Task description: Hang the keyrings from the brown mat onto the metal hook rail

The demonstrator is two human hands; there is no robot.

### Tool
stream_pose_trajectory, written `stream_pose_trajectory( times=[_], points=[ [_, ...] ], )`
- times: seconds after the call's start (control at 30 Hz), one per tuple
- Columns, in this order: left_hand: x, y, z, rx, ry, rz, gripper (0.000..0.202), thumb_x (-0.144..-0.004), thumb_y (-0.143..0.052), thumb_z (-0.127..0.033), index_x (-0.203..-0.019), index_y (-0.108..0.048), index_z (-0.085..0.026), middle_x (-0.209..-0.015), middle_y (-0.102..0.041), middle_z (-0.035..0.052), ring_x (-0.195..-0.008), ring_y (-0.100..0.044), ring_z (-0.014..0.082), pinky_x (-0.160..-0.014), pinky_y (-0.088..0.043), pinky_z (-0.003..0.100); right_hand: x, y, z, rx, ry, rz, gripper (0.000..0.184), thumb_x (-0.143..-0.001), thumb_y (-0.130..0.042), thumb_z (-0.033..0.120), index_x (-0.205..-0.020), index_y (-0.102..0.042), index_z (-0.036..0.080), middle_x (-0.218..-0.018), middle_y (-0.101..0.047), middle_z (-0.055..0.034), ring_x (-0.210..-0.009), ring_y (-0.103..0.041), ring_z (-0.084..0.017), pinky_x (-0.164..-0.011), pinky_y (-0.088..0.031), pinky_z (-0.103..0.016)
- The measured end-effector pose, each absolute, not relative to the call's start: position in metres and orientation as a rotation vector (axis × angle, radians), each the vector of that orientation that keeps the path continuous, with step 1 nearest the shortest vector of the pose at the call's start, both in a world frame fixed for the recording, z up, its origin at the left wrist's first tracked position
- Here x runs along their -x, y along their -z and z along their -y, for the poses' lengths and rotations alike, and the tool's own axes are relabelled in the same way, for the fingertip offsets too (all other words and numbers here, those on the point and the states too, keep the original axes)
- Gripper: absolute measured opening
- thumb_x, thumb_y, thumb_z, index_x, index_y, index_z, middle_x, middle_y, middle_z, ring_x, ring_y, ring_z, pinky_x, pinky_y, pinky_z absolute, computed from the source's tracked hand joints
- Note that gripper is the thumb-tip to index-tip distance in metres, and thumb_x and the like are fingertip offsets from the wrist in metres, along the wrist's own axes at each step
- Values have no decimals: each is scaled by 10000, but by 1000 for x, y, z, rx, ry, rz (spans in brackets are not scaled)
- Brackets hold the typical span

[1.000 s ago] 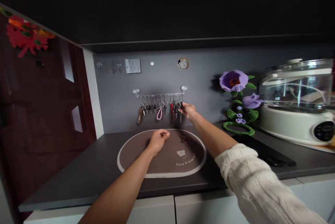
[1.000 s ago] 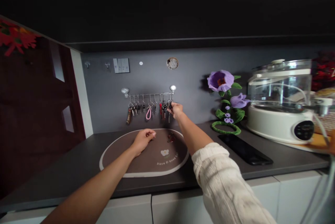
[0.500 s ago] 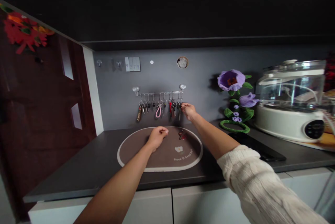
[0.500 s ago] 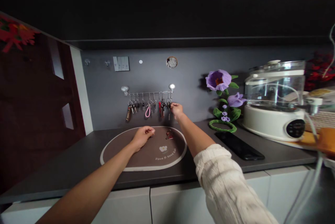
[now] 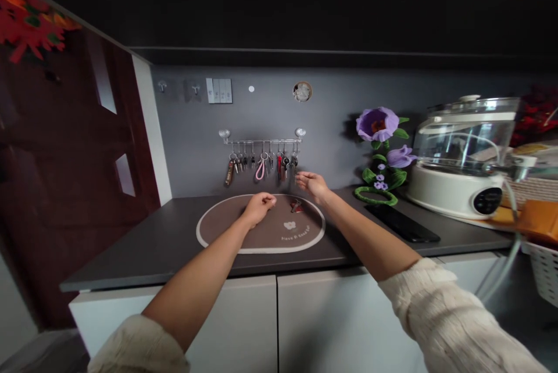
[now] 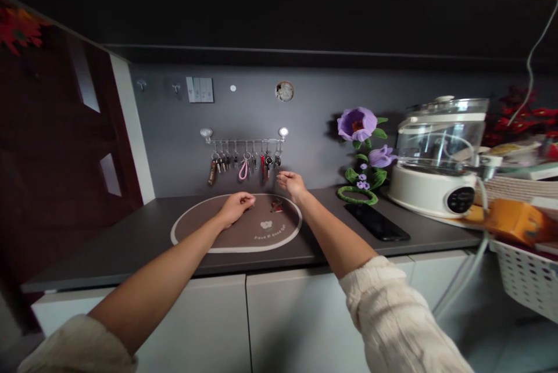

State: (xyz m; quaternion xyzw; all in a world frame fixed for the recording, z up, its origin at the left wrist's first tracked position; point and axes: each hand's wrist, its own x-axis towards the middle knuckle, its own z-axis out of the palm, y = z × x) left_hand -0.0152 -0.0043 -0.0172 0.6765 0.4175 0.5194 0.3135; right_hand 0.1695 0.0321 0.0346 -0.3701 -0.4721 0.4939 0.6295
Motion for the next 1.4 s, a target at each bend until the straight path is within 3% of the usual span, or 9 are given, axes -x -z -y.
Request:
stream_pose_trajectory(
  times=[0.2, 0.47, 0.67, 0.9, 1.07, 1.4],
  points=[
    [15, 16, 8, -1809, -1346, -1094, 193, -625, -596, -264, -770, -606, -137, -659, -575, 10, -618, -489, 105, -640, -383, 238, -174, -12, -14, 946, -1029, 1330, 86, -657, -577, 102, -730, -596, 143, -649, -610, -6, -549, -524, -74, -531, -416, -181],
    [13, 11, 15, -1867, -1272, -1156, 149, -653, -573, -208, -768, -609, -122, -712, -597, 32, -656, -502, 112, -670, -392, 247, -185, 4, -19, 1291, -470, 1728, 69, -624, -601, 140, -562, -612, 168, -511, -562, 21, -511, -459, -85, -594, -358, -211],
    [14, 15, 10, -1931, -1263, -1164, 156, -648, -587, -219, -772, -616, -129, -733, -604, 34, -680, -501, 117, -686, -392, 250, -183, 5, -23, 1329, -471, 1811, 65, -587, -641, 144, -538, -633, 185, -487, -576, 10, -522, -466, -101, -579, -337, -213],
    [14, 16, 10, -1963, -1215, -1204, 176, -661, -575, -214, -801, -616, -117, -731, -603, 36, -682, -499, 114, -687, -392, 250, -180, 4, -23, 1359, -406, 1917, 72, -638, -607, 177, -576, -639, 161, -529, -595, -1, -500, -453, -87, -553, -328, -212],
    [14, 13, 13, -2004, -1210, -1224, 155, -682, -546, -196, -798, -609, -113, -745, -606, 35, -689, -503, 107, -689, -392, 240, -180, 7, -28, 1274, -501, 1912, 113, -674, -573, 231, -615, -623, 148, -564, -603, -7, -522, -472, -85, -566, -356, -208],
    [12, 12, 14, -1992, -1228, -1237, 150, -683, -543, -204, -786, -607, -114, -728, -605, 34, -668, -504, 105, -680, -396, 248, -173, 6, -21, 899, -1024, 1696, 190, -662, -596, 320, -668, -523, 145, -615, -582, -4, -546, -508, -75, -586, -426, -220]
  ],
)
